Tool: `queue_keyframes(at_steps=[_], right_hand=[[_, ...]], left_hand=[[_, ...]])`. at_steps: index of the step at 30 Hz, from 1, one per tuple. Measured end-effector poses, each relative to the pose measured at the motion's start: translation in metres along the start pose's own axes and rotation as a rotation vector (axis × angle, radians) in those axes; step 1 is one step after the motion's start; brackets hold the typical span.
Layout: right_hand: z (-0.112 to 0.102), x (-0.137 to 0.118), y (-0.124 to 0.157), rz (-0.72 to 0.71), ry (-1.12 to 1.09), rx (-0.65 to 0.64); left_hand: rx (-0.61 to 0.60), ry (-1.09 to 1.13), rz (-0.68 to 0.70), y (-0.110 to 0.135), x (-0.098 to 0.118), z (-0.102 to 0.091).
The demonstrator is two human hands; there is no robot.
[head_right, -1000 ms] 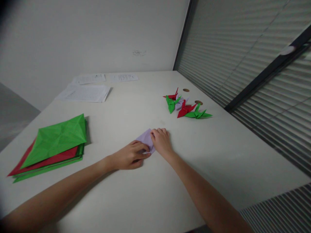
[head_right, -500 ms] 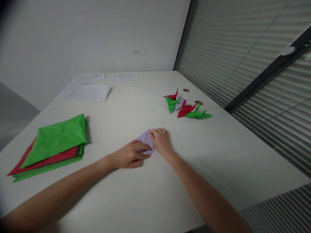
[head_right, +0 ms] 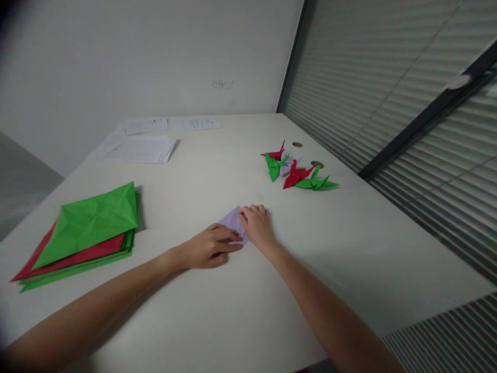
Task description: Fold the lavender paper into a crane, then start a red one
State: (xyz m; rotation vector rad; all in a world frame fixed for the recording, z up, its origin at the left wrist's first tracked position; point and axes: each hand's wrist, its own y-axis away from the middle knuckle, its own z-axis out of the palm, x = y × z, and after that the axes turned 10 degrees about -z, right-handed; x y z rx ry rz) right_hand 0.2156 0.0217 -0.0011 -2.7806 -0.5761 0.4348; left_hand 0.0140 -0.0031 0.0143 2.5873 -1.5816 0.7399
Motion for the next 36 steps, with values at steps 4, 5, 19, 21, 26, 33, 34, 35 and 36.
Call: queue_keyframes(at_steps=[4, 5, 19, 21, 26, 33, 34, 35, 36], right_hand=[[0.0012, 0.0009, 0.0000, -0.008, -0.022, 0.018], [0.0014, 0.0012, 0.0001, -0.010, -0.028, 0.023], [0.0003, -0.0002, -0.0010, 0.015, -0.051, 0.011], [0.0005, -0.0006, -0.0012, 0.021, -0.046, 0.009], [-0.0014, -0.0029, -0.0019, 0.027, -0.036, 0.000], [-0.0019, -0.0064, -0.0007, 0.033, -0.005, -0.003], [-0.0013, -0.0064, -0.0001, 0.032, 0.006, 0.009], [-0.0010, -0.0060, 0.0004, 0.030, 0.018, 0.026], [-0.0014, -0.0051, 0.0009, 0.028, 0.029, 0.049]], left_hand=[[0.000, -0.043, 0.017, 0.0008, -0.0006, 0.0001], [0.002, -0.048, 0.018, 0.0009, -0.0007, -0.0001], [-0.020, -0.056, -0.054, -0.0004, 0.0025, 0.0003], [-0.017, -0.062, -0.069, -0.0006, 0.0033, 0.0011], [-0.025, -0.080, -0.048, -0.0009, 0.0035, 0.0020], [-0.041, -0.122, -0.065, -0.0013, 0.0034, 0.0008], [-0.047, -0.123, -0.068, -0.0013, 0.0033, 0.0009], [-0.052, -0.124, -0.071, -0.0013, 0.0031, 0.0011], [-0.055, -0.127, -0.075, -0.0013, 0.0029, 0.0014]])
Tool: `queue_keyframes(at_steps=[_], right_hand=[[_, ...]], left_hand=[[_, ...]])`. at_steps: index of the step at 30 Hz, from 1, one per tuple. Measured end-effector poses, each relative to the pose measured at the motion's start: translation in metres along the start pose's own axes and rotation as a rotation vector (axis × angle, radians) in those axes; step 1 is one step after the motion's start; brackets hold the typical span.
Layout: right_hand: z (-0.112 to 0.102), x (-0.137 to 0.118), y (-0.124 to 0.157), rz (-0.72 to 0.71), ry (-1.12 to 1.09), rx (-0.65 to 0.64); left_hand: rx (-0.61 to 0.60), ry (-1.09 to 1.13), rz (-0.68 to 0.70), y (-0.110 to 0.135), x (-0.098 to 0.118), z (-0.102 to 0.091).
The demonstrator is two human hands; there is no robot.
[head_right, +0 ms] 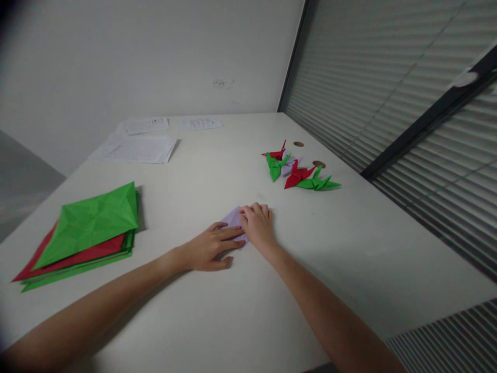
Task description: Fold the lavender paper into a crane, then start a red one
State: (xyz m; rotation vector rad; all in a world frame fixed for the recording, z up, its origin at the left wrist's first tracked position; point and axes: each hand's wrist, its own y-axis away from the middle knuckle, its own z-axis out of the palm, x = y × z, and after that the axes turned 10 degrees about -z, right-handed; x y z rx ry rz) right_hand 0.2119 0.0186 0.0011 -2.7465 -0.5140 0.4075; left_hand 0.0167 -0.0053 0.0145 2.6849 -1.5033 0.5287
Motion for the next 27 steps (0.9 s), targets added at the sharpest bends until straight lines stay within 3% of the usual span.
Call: queue_keyframes(at_steps=[4, 6, 9, 13, 15, 23, 27], right_hand=[[-0.011, 0.009, -0.001, -0.028, -0.067, 0.144], [-0.022, 0.013, -0.002, -0.127, -0.218, 0.166], [-0.033, 0.015, -0.001, -0.241, -0.465, 0.025], [-0.030, 0.011, 0.001, -0.161, -0.668, -0.187], [-0.024, 0.011, 0.001, -0.132, -0.657, -0.216], [-0.009, 0.023, -0.011, 0.006, -0.552, 0.009], [-0.012, 0.032, -0.009, 0.099, -0.674, 0.120]], left_hand=[[-0.008, -0.010, -0.003, 0.001, -0.001, 0.002], [-0.007, -0.012, -0.002, 0.001, -0.001, 0.002], [0.006, -0.012, 0.000, 0.001, -0.001, 0.001], [0.011, -0.007, -0.002, 0.000, 0.000, 0.000], [0.008, -0.005, -0.002, 0.000, 0.000, 0.000], [-0.007, 0.005, -0.002, 0.001, -0.001, 0.001], [-0.006, 0.004, -0.001, 0.001, -0.001, 0.001]])
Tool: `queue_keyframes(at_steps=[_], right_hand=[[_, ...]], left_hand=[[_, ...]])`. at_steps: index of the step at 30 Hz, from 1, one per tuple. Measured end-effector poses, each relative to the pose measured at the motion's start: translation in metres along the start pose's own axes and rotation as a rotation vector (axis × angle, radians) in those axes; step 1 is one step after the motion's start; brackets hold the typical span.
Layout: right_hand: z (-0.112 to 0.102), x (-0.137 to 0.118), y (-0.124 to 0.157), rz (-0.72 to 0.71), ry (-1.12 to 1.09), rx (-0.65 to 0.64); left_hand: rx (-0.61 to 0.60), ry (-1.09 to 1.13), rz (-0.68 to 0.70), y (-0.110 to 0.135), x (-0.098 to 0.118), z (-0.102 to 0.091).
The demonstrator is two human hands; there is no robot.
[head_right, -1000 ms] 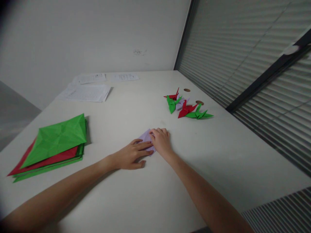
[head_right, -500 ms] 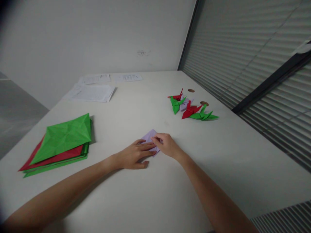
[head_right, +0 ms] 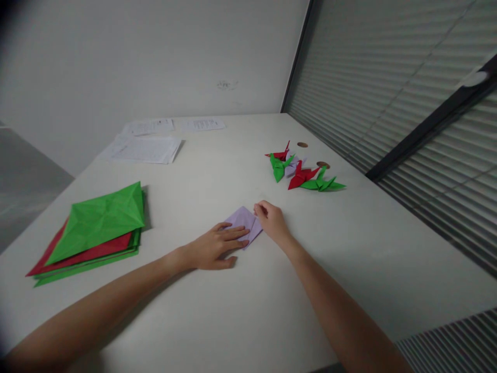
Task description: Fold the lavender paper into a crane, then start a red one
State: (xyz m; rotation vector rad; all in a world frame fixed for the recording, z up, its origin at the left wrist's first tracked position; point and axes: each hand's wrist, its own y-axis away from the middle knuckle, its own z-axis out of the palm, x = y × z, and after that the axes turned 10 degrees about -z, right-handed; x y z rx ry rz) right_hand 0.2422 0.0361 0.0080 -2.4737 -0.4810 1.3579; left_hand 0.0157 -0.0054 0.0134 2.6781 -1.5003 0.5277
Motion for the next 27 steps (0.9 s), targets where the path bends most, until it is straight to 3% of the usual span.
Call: queue_keyframes(at_steps=[3, 6, 11, 13, 16, 20, 23, 25, 27], right_hand=[[-0.005, 0.001, 0.002, 0.064, -0.152, -0.109], [-0.004, -0.001, 0.002, 0.020, -0.154, -0.242], [-0.002, -0.003, 0.002, -0.064, 0.071, -0.021], [-0.003, -0.006, 0.004, -0.094, 0.068, -0.030], [-0.004, -0.013, 0.006, -0.174, 0.102, -0.148], [-0.005, -0.023, 0.008, -0.312, 0.278, -0.294], [-0.003, -0.027, 0.009, -0.325, 0.187, -0.383], [-0.001, -0.025, 0.010, -0.308, 0.135, -0.341], [0.002, -0.018, 0.010, -0.278, 0.195, -0.210]], left_hand=[[-0.004, -0.001, -0.002, 0.000, 0.000, -0.001], [-0.005, 0.004, -0.002, 0.000, 0.001, -0.002], [0.004, 0.015, -0.002, 0.000, 0.000, -0.001], [0.025, 0.023, 0.001, 0.000, 0.001, -0.001], [0.068, 0.041, -0.009, 0.001, 0.003, -0.001], [0.189, -0.049, -0.193, 0.002, 0.008, -0.002], [0.217, -0.146, -0.303, 0.002, 0.010, -0.003], [0.200, -0.154, -0.300, 0.002, 0.011, -0.003], [0.197, -0.139, -0.287, 0.002, 0.010, -0.002]])
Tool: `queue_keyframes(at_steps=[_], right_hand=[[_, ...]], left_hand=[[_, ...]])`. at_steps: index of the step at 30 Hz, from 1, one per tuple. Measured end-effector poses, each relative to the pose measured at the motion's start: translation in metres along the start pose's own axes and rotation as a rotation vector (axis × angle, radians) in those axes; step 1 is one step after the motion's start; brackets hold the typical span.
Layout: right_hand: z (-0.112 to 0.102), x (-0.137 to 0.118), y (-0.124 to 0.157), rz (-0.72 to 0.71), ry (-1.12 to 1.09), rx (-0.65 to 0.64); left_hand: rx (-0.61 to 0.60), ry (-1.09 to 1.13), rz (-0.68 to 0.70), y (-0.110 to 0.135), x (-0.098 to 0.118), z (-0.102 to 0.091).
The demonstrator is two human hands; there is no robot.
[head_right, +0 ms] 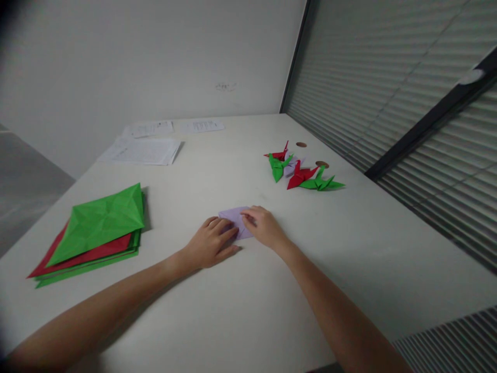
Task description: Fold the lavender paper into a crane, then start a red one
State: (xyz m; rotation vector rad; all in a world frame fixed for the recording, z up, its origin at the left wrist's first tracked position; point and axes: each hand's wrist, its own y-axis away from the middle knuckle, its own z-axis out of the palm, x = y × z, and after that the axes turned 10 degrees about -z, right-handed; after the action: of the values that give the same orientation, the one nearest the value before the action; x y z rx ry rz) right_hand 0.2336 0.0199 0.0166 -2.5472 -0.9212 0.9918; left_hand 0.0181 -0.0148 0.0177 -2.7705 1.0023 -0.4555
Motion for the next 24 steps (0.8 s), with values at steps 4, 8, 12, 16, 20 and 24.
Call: queue_keyframes(at_steps=[4, 8, 12, 16, 20, 24], right_hand=[[0.009, 0.018, 0.005, 0.141, 0.242, 0.116], [0.015, 0.021, 0.009, 0.197, 0.353, 0.050], [0.017, 0.016, 0.009, 0.236, 0.360, 0.064], [0.019, 0.016, 0.008, 0.284, 0.258, 0.108], [0.021, 0.016, 0.008, 0.309, 0.183, 0.140], [0.022, 0.012, 0.009, 0.305, 0.331, 0.104]], left_hand=[[0.008, 0.037, 0.000, 0.001, -0.003, 0.004], [0.011, 0.052, -0.005, 0.002, -0.006, 0.007], [-0.013, 0.039, 0.012, 0.002, -0.005, 0.006], [-0.007, 0.036, 0.029, 0.001, -0.004, 0.004], [-0.004, 0.036, 0.031, 0.001, -0.004, 0.004], [-0.021, 0.041, 0.035, 0.002, -0.005, 0.006]])
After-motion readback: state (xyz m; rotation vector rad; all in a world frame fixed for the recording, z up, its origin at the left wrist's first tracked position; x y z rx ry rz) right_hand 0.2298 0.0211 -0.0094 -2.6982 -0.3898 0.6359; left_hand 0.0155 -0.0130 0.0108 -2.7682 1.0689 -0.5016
